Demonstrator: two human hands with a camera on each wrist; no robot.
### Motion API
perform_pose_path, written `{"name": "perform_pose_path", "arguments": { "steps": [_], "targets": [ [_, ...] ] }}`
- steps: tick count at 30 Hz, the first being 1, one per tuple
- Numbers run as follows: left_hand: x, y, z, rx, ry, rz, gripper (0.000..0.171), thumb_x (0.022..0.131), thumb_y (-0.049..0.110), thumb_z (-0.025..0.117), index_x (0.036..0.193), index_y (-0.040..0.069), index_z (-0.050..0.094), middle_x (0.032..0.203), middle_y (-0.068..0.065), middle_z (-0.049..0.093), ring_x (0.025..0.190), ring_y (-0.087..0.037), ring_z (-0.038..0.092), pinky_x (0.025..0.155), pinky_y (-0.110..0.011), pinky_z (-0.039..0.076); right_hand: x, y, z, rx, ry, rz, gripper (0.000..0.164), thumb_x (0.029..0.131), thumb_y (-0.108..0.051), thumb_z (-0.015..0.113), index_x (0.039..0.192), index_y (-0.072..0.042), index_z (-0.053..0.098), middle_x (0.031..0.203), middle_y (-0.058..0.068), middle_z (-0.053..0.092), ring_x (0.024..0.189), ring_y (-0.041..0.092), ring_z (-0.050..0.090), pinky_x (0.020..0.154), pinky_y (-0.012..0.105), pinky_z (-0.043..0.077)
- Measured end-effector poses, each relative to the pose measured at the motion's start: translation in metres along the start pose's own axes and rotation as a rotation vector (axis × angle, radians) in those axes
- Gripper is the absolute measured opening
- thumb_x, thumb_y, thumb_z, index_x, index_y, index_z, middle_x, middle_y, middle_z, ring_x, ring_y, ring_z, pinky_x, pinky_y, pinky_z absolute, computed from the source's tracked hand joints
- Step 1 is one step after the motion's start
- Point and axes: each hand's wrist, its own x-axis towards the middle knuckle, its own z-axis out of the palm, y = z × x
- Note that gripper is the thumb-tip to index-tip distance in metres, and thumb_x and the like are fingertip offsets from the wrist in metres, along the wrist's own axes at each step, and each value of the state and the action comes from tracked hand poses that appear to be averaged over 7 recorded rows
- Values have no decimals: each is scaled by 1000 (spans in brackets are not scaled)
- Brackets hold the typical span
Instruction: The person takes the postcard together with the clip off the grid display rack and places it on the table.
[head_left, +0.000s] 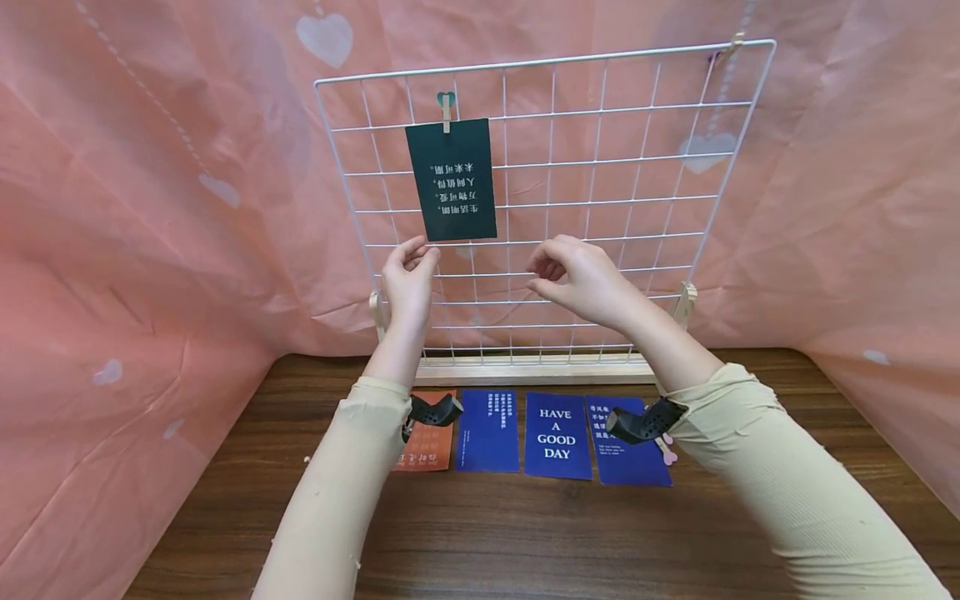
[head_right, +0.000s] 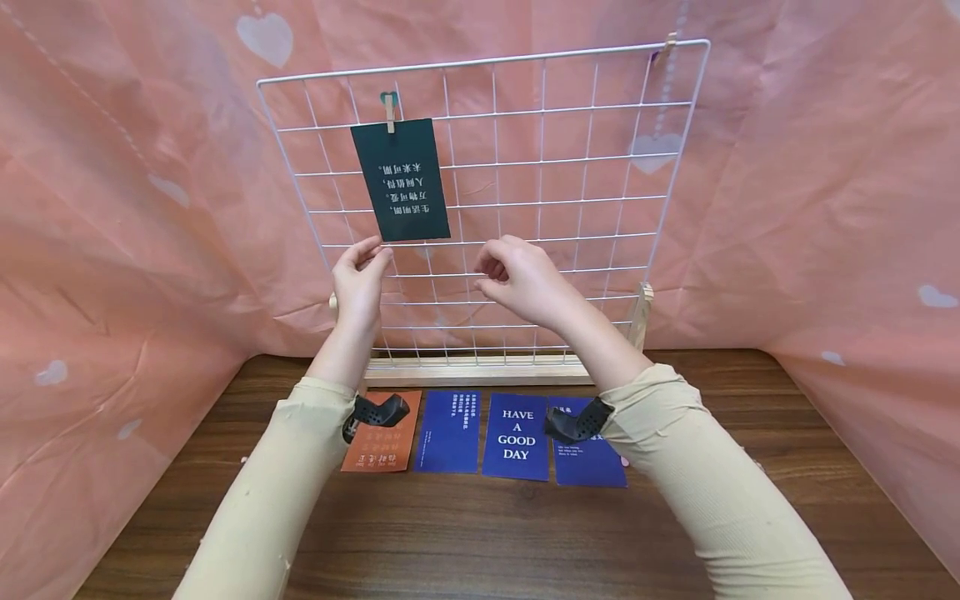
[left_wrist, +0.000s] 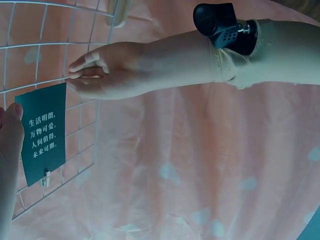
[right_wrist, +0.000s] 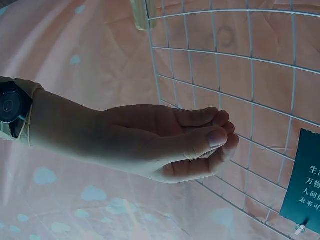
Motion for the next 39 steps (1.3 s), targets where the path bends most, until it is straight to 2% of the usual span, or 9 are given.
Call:
{"name": "perform_pose_path", "arguments": {
  "steps": [6,15,22,28,32,39],
  "targets": [
    [3,3,1,-4,6,-32,25,82,11,65,106,4,64,87,1,55,80,-9,51,69,-17,45,4,0,-1,13,10,-5,15,83,-14,65,94,-5,60,92,6,57,84,17,57,76,33,49],
    [3,2,0,-83,-8,-41,21,82,8,64,101,-3,62,80,0,52,70,-8,52,71,-23,47,17,-5,2,20,9,-14,14,82,-14,65,93,-7,60,90,4,57,82,15,56,74,30,49],
    [5,2,-3,-90,-23,-52,14,83,10,64,94,1,61,81,-1,55,73,-15,55,77,-29,48,30,-14,1,42,-1,-16,14,83,-15,65,94,-8,59,91,1,56,82,12,54,75,31,50],
    [5,0,-4,-131,-37,-43,7,84,9,64,88,5,60,81,-1,55,78,-22,55,79,-33,47,45,-21,0,32,1,-16,16,83,-15,64,95,-6,60,91,4,56,82,14,54,74,29,48],
    [4,-2,-5,-171,-47,-34,5,85,9,63,87,5,60,79,-1,55,78,-24,55,80,-33,48,60,-28,-6,6,56,-39,16,84,-13,63,96,-3,60,92,6,56,83,16,54,75,27,47],
    [4,-4,-7,-207,-73,-20,6,85,9,62,88,4,60,79,-2,55,79,-28,55,84,-36,48,95,-45,-24,-27,227,-76,23,86,-13,60,106,-2,60,95,8,56,85,14,54,78,21,46]
  ]
}}
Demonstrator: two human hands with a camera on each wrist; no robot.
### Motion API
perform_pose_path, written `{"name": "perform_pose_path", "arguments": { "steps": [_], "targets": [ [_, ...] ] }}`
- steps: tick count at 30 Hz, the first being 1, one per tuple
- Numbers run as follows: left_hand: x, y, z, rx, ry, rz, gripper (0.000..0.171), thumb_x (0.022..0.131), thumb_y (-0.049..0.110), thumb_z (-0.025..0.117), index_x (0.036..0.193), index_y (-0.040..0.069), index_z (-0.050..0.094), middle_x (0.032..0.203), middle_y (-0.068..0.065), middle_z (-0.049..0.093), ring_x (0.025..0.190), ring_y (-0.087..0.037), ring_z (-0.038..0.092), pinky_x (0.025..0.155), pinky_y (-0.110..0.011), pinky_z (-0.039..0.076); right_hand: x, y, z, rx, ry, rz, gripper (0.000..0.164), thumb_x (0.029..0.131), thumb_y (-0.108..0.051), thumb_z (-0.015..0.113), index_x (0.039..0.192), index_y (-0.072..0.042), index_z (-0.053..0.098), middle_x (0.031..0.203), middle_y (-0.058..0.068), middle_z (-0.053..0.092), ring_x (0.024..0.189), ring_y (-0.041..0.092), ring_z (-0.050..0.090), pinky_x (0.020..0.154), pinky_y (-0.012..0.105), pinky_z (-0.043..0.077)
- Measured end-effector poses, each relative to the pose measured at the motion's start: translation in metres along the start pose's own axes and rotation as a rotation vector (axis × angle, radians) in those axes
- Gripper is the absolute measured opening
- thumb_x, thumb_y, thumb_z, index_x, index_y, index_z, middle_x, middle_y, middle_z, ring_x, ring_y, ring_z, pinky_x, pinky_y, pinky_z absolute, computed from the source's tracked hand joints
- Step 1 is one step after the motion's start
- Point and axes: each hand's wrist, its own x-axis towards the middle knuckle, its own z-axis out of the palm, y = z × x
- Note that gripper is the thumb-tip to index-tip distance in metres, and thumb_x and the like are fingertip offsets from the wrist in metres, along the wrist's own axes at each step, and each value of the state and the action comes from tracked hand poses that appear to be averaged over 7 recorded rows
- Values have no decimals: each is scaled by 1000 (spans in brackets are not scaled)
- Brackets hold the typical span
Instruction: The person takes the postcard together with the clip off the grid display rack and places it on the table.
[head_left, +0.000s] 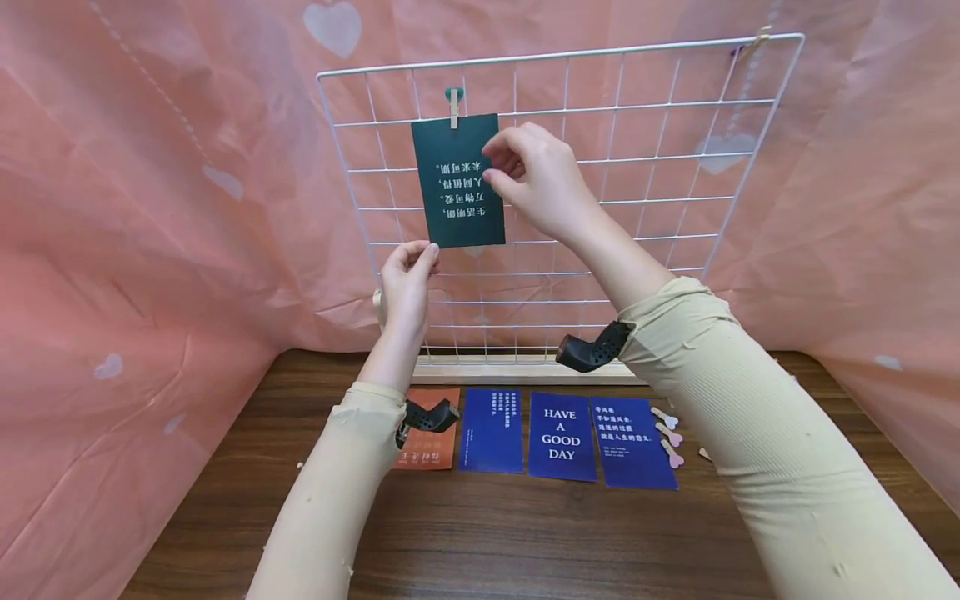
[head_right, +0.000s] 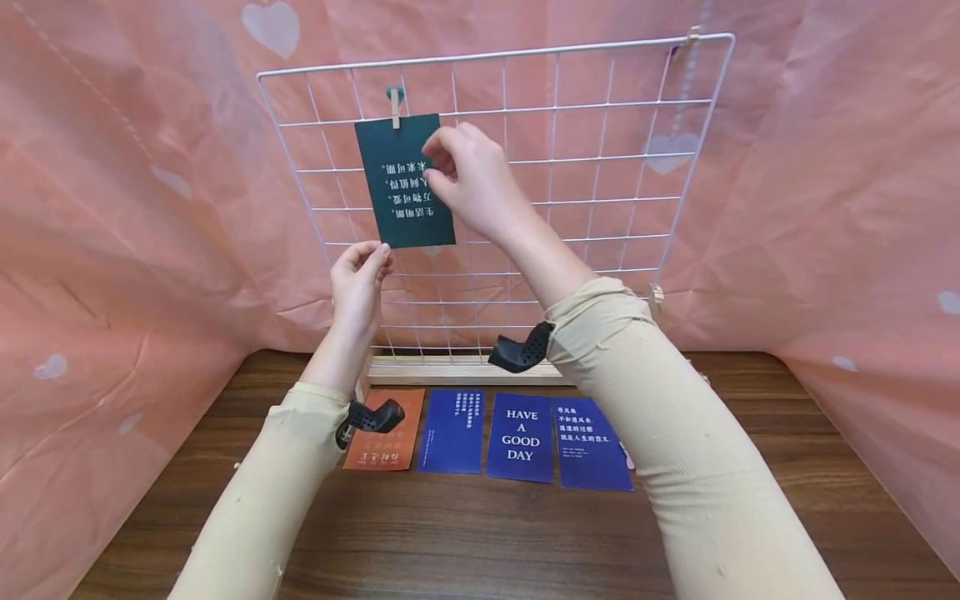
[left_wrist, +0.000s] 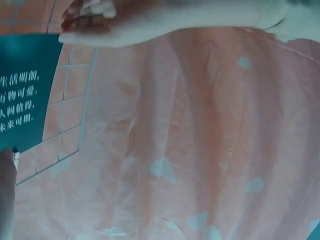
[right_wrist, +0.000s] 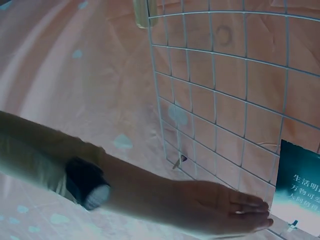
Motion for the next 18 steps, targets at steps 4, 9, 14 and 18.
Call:
{"name": "perform_pose_path", "arguments": {
  "steps": [4,9,14,18],
  "targets": [
    [-2,0,0,-13,-20,9,9,86,9,61,90,2,59,80,-3,54,80,-29,54,84,-35,48,20,-13,-7,-46,20,-5,30,87,-14,58,115,-3,58,98,8,56,87,13,54,79,18,44],
    [-3,1,1,-33,-40,13,8,86,9,61,90,2,59,80,-3,54,78,-24,54,87,-39,46,39,-24,-12,-150,2,-8,37,90,-16,54,126,-6,52,100,8,54,88,13,50,80,19,42],
    [-4,1,2,-42,-47,14,10,86,9,61,90,1,59,79,-3,55,76,-20,54,85,-37,47,50,-27,-13,-207,-47,12,37,91,-13,49,127,-6,51,102,8,53,94,16,47,84,23,40],
    [-6,1,3,-23,-42,8,10,85,10,63,89,2,59,80,-3,55,76,-24,54,82,-33,49,54,-28,-13,-238,-64,1,31,91,-9,45,119,-5,57,100,9,53,93,17,46,81,25,39]
  ]
}}
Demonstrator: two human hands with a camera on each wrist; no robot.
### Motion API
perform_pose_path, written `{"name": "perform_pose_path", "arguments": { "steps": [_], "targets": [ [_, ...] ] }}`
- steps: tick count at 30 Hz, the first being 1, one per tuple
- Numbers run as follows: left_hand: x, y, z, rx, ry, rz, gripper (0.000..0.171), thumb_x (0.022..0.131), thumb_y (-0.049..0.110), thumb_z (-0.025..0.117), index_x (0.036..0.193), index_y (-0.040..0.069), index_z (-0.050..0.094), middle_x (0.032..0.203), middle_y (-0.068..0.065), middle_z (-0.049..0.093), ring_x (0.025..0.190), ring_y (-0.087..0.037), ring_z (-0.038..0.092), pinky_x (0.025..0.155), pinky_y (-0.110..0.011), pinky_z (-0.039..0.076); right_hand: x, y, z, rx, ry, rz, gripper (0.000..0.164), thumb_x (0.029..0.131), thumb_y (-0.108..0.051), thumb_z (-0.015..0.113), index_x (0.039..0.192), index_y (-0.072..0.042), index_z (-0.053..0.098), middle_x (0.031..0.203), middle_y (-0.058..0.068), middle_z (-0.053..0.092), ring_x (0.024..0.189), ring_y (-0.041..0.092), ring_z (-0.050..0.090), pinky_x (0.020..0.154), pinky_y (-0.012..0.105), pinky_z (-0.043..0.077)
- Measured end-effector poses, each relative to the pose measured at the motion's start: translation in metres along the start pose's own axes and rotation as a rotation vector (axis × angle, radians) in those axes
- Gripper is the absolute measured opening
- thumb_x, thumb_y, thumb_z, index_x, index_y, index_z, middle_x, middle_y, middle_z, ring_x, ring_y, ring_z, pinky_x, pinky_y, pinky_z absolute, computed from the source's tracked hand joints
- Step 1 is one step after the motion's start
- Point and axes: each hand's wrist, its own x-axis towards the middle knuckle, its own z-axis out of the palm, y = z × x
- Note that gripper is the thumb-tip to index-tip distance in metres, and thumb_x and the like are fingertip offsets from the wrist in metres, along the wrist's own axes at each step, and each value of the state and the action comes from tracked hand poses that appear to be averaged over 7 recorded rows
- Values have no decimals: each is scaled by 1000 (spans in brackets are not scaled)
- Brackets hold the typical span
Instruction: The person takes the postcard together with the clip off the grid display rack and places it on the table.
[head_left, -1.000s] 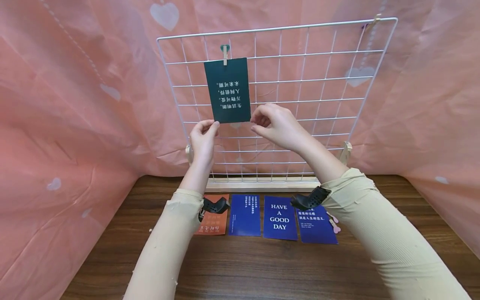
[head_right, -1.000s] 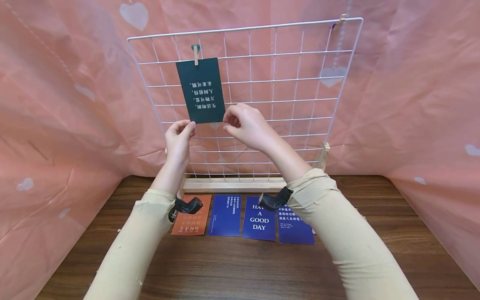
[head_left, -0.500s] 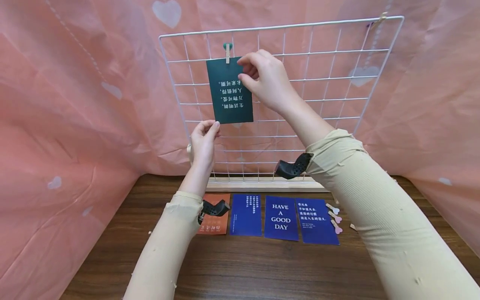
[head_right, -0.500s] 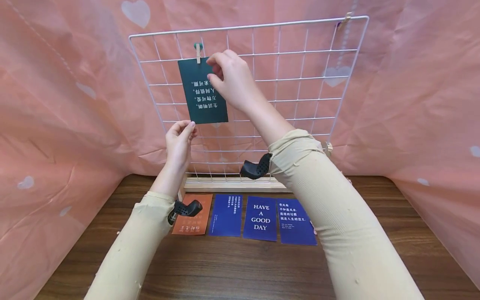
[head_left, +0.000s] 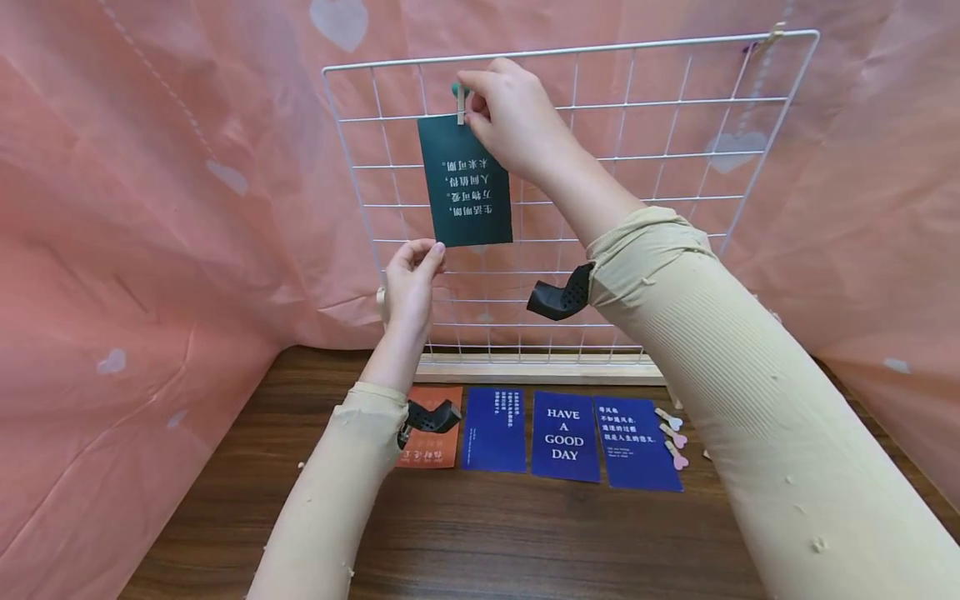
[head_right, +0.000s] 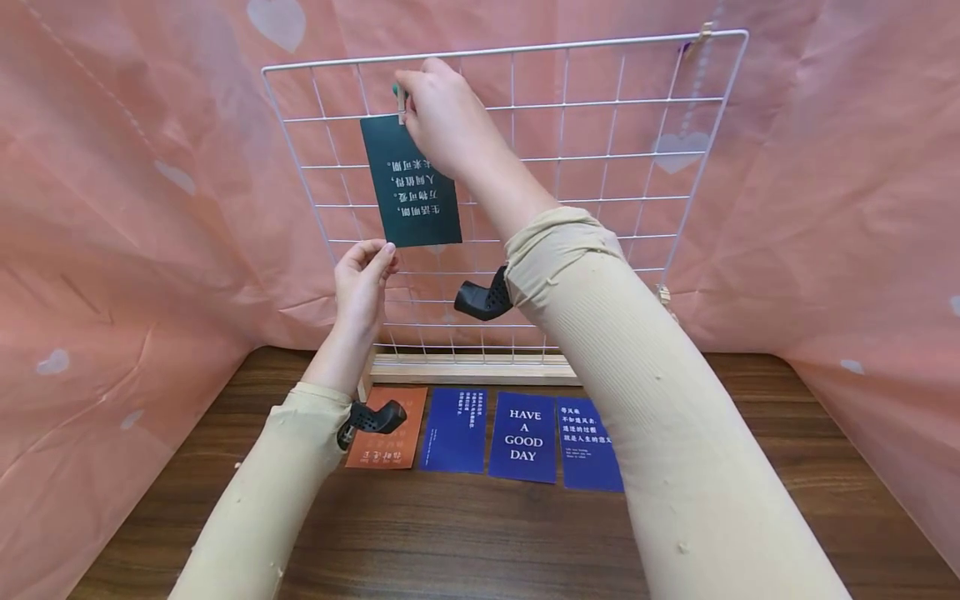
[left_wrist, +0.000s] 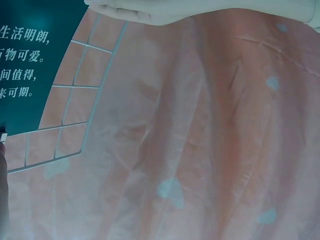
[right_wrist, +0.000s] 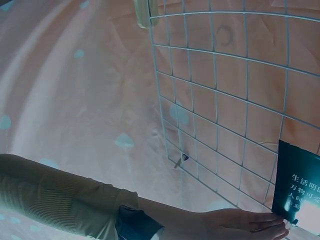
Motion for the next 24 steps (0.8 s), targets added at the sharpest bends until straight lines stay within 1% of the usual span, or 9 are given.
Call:
{"name": "perform_pose_path", "arguments": {
  "steps": [3,5,9,11,14,18,21,24],
  "targets": [
    [-1,0,0,14,0,-6,10,84,11,63,89,3,60,80,-3,55,76,-24,55,80,-30,49,1,-1,0,-19,1,-11,26,91,-7,43,109,-4,61,97,10,53,92,19,45,79,26,38],
    [-2,1,1,11,-4,-4,10,84,12,63,90,3,60,80,-3,54,75,-22,54,79,-28,49,2,-2,-2,-27,3,-13,25,92,-8,42,106,-3,62,96,11,52,92,19,44,78,27,38],
    [-2,3,1,4,-3,0,11,85,11,62,91,1,60,80,-3,54,77,-23,54,77,-25,48,3,-3,-5,-42,9,-6,27,94,-13,43,114,-3,59,102,11,53,94,19,45,82,25,40],
    [-3,4,1,2,-1,2,12,85,10,62,91,0,60,80,-3,55,78,-25,55,78,-27,48,3,-4,-6,-62,13,-20,27,95,-15,42,114,-4,58,103,10,52,94,18,46,83,24,41],
    [-3,4,1,-4,-3,5,13,85,9,62,92,-2,59,78,-2,56,78,-24,55,83,-33,47,3,-4,-6,-78,28,-43,25,95,-16,43,111,-4,58,104,10,51,95,18,47,84,23,41],
    [-3,4,2,-23,-13,5,15,86,7,60,94,-5,57,76,-1,55,77,-22,54,87,-40,45,1,-3,-5,-59,62,-34,21,94,-15,46,106,-5,59,108,8,49,101,16,47,89,19,39],
    [-4,5,2,-23,-13,1,16,86,7,60,95,-6,57,76,-1,55,77,-22,54,86,-38,46,0,-3,-3,-59,78,-33,17,94,-14,47,101,-5,59,109,6,52,104,16,46,90,19,39],
    [-4,6,2,-17,-12,-7,17,86,8,60,96,-5,57,77,-1,55,76,-20,54,84,-33,47,-2,-3,-2,-64,81,-50,15,94,-11,45,96,-4,58,103,6,56,97,16,47,84,23,40]
  ]
}}
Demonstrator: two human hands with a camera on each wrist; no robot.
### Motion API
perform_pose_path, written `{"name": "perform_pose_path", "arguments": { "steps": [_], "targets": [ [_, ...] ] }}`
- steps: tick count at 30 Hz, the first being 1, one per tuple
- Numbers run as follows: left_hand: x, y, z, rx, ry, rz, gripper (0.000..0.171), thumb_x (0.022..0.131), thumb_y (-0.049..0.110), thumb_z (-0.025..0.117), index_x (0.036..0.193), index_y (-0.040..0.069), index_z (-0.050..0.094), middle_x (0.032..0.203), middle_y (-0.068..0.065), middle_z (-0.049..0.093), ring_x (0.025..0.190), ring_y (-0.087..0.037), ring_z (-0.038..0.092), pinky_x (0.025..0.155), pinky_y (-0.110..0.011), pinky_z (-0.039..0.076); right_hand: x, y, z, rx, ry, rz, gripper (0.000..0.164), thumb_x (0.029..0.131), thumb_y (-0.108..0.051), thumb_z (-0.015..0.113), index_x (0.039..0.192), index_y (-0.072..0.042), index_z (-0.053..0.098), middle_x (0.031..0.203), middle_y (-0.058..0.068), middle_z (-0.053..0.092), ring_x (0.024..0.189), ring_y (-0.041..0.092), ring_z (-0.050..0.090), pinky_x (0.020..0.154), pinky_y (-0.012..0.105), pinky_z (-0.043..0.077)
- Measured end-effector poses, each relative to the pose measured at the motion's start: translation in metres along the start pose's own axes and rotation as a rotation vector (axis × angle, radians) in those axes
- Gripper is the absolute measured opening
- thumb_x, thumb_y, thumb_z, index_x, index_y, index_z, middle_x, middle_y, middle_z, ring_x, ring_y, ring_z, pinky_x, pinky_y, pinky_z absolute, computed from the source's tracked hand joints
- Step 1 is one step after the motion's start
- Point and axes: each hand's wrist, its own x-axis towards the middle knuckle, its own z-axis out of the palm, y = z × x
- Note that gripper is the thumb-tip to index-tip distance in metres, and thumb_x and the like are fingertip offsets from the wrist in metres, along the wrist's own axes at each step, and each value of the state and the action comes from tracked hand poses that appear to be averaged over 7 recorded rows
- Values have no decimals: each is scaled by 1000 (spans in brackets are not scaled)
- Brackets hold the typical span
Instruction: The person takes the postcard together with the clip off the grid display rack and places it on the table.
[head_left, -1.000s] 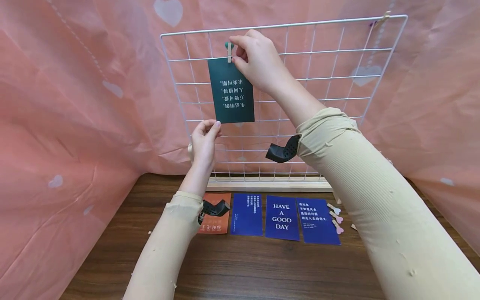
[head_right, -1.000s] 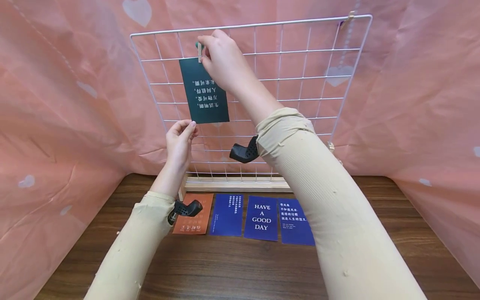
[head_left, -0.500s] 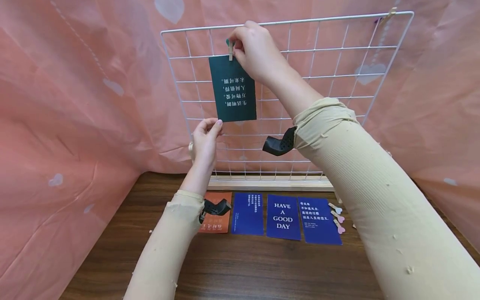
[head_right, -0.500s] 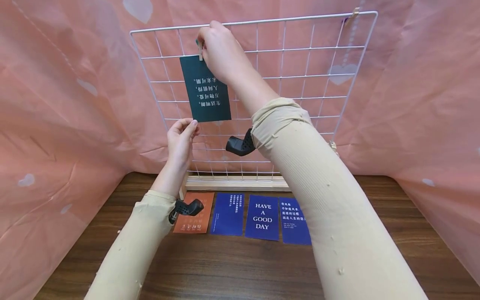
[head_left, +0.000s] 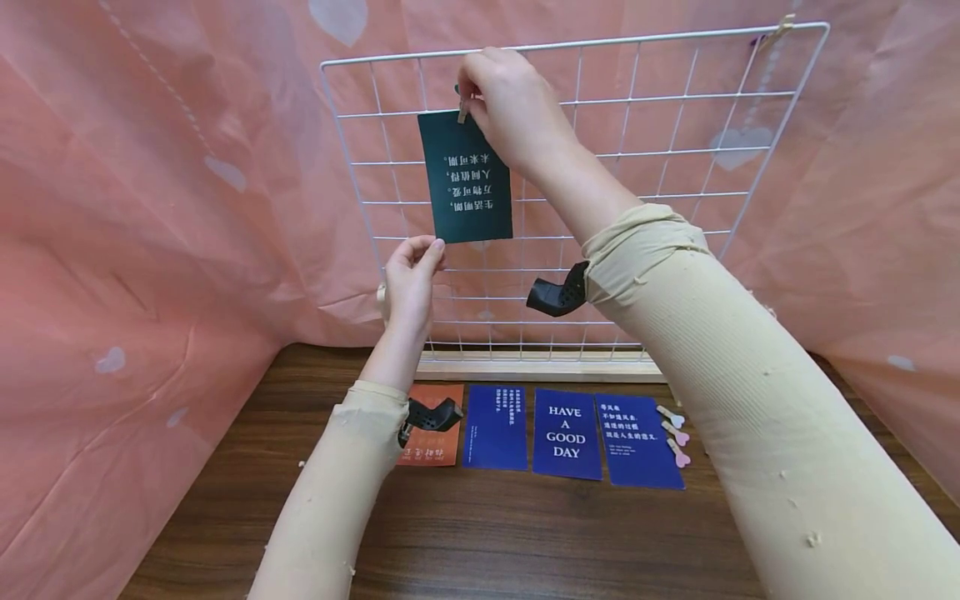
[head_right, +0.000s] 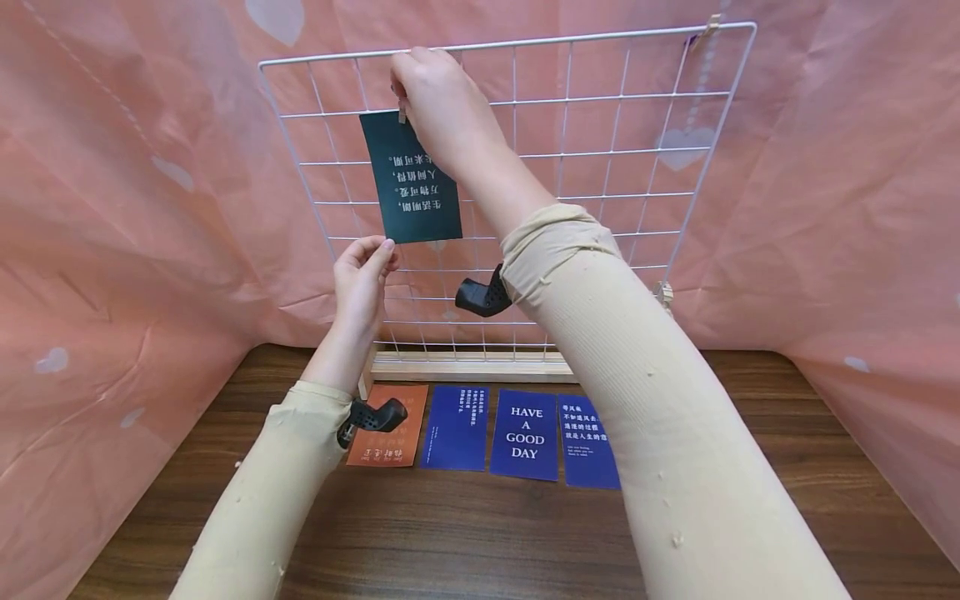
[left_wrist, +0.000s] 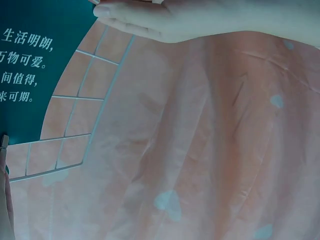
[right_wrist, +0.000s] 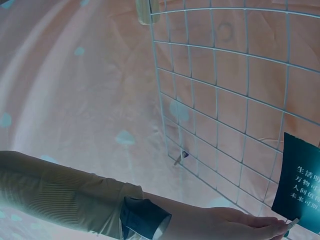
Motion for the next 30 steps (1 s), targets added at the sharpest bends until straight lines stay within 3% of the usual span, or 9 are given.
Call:
{"name": "perform_pose_path", "arguments": {
  "steps": [11,20,30],
  "targets": [
    [1,-2,-2,-8,4,-10,11,86,8,60,92,-1,58,75,-1,54,70,-15,53,77,-26,48,-5,2,4,78,50,9,15,92,-10,45,92,-4,59,93,4,60,81,11,48,68,21,37],
    [-1,1,-1,-19,8,-19,8,86,7,60,90,0,58,75,-2,54,68,-14,53,74,-24,49,-5,3,9,185,131,78,12,90,-10,50,86,-2,59,93,5,61,82,7,50,68,12,38],
    [-3,-1,-4,-63,-18,-46,13,86,4,59,95,-5,56,75,-3,54,71,-16,54,70,-22,48,-6,5,5,239,221,153,16,90,-12,49,92,-2,62,98,3,64,79,5,54,68,10,41]
  ]
}}
